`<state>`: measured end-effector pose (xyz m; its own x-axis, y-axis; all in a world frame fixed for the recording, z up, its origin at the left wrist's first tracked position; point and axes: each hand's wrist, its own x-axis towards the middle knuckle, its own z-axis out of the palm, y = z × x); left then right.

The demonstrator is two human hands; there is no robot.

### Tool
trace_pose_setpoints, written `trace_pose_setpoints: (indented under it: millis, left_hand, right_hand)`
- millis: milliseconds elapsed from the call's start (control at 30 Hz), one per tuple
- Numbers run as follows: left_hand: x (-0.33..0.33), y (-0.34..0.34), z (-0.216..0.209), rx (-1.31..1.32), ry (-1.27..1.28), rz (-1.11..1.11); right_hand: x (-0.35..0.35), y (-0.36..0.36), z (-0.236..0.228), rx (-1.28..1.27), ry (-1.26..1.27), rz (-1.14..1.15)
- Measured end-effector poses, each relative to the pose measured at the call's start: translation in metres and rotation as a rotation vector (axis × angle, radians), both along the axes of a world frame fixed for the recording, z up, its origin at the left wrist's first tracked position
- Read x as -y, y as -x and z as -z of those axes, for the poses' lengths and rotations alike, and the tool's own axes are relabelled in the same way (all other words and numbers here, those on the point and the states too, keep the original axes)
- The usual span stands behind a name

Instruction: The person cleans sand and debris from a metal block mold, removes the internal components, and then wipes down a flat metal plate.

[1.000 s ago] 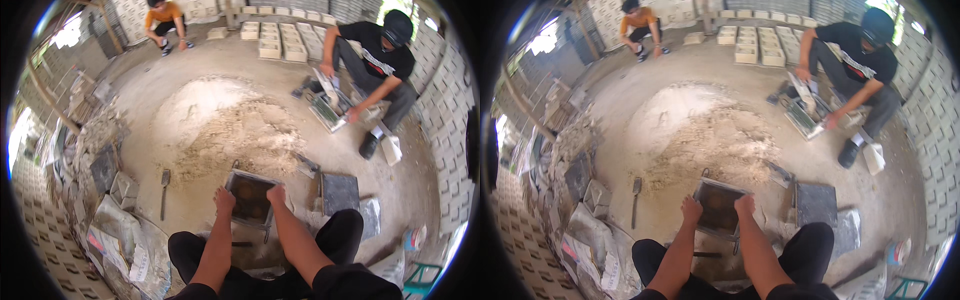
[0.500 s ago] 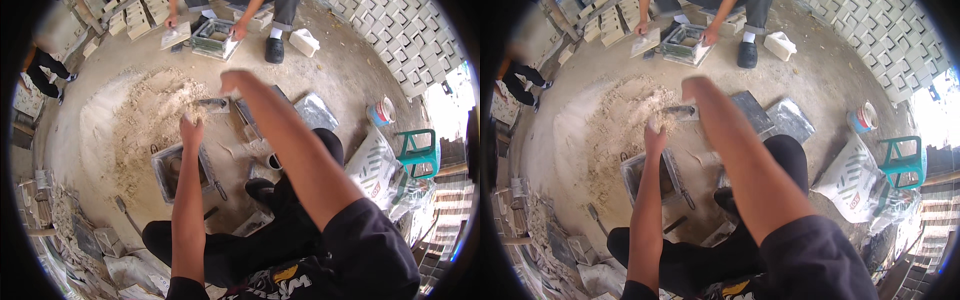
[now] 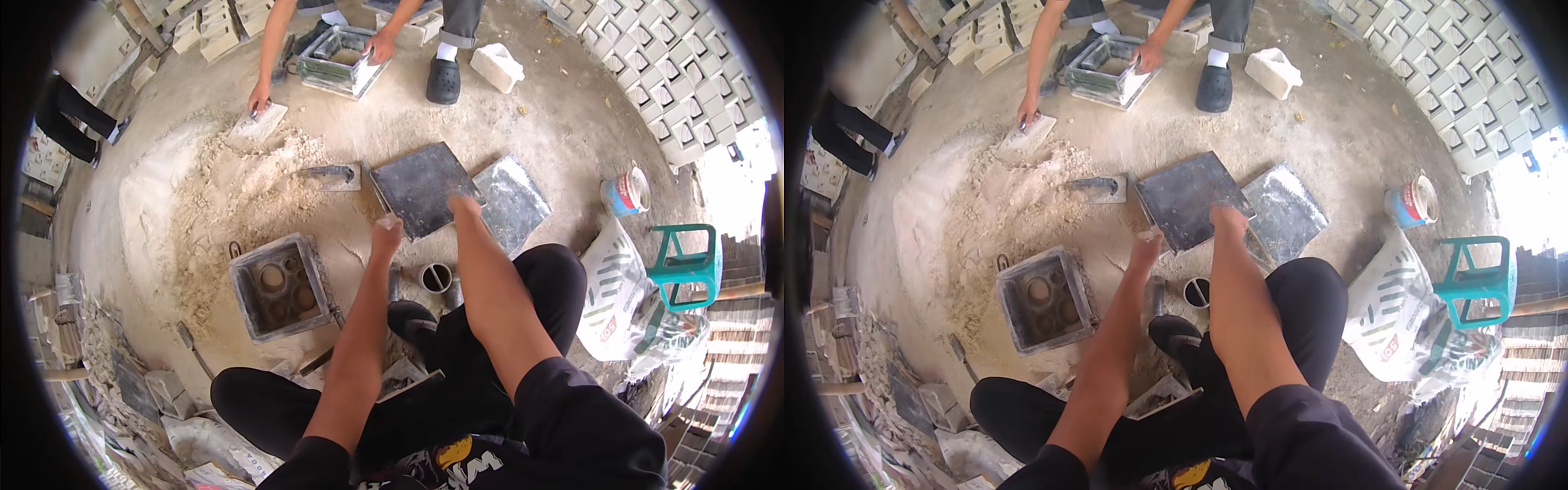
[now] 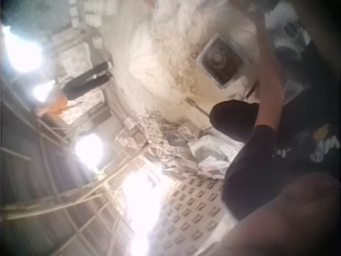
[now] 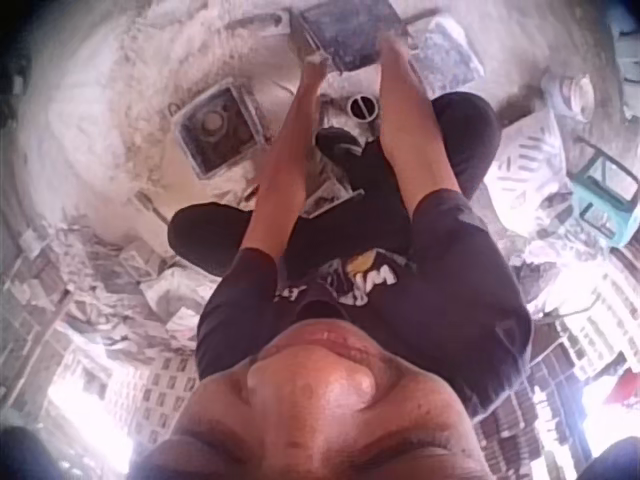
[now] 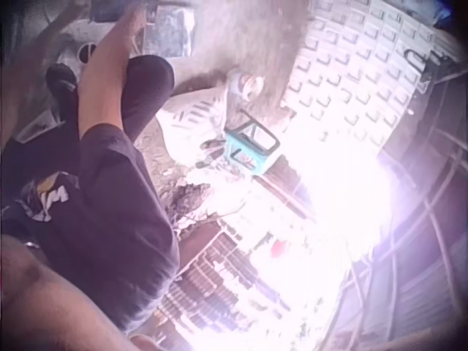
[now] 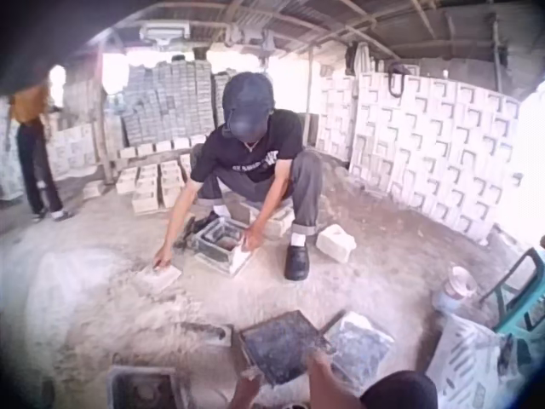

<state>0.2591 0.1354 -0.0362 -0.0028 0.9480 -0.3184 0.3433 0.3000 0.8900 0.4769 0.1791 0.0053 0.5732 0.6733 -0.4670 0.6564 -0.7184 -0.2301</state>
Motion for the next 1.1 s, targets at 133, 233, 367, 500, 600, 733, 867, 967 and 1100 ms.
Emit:
trace_pose_setpoints:
  millis: [133,233,367,500,600,733,867,967,1100]
  left_hand:
    - [0.006,-0.045,0.007,0.425,0.364,-0.146]
    - [-0.010,0.008,0.017,0.338,0.413,-0.081]
    - [-0.012,-0.032,-0.022,0.374,0.442,-0.080]
    - [0.000,0.019,-0.009,0.426,0.410,-0.090]
    - [-0.013,0.036,-0.021,0.291,0.128,0.042]
    - [-0.018,0.093,-0.075,0.078,-0.151,0.031]
    - [-0.023,0.160,-0.145,-0.082,-0.221,-0.116]
    - [0.002,0.183,-0.180,-0.201,-0.259,-0.088]
    - [0.037,0.215,-0.191,-0.253,-0.278,-0.079]
  right_hand:
    - [-0.004,-0.031,0.047,-0.290,-0.048,0.301]
    - [0.006,0.032,0.048,-0.411,-0.077,0.459]
    - [0.023,-0.018,0.082,-0.140,-0.190,0.098]
    - [0.010,0.043,0.030,-0.612,-0.547,1.026]
    - [-0.011,0.042,-0.016,-0.490,-0.798,0.869]
    - [-0.002,0.085,-0.093,-0.341,-0.731,0.762]
    - [0.006,0.141,-0.140,-0.604,-0.828,0.659]
    - [0.016,0.157,-0.157,-0.778,-0.771,0.558]
    - [-0.006,0.162,-0.158,-0.525,-0.701,0.129]
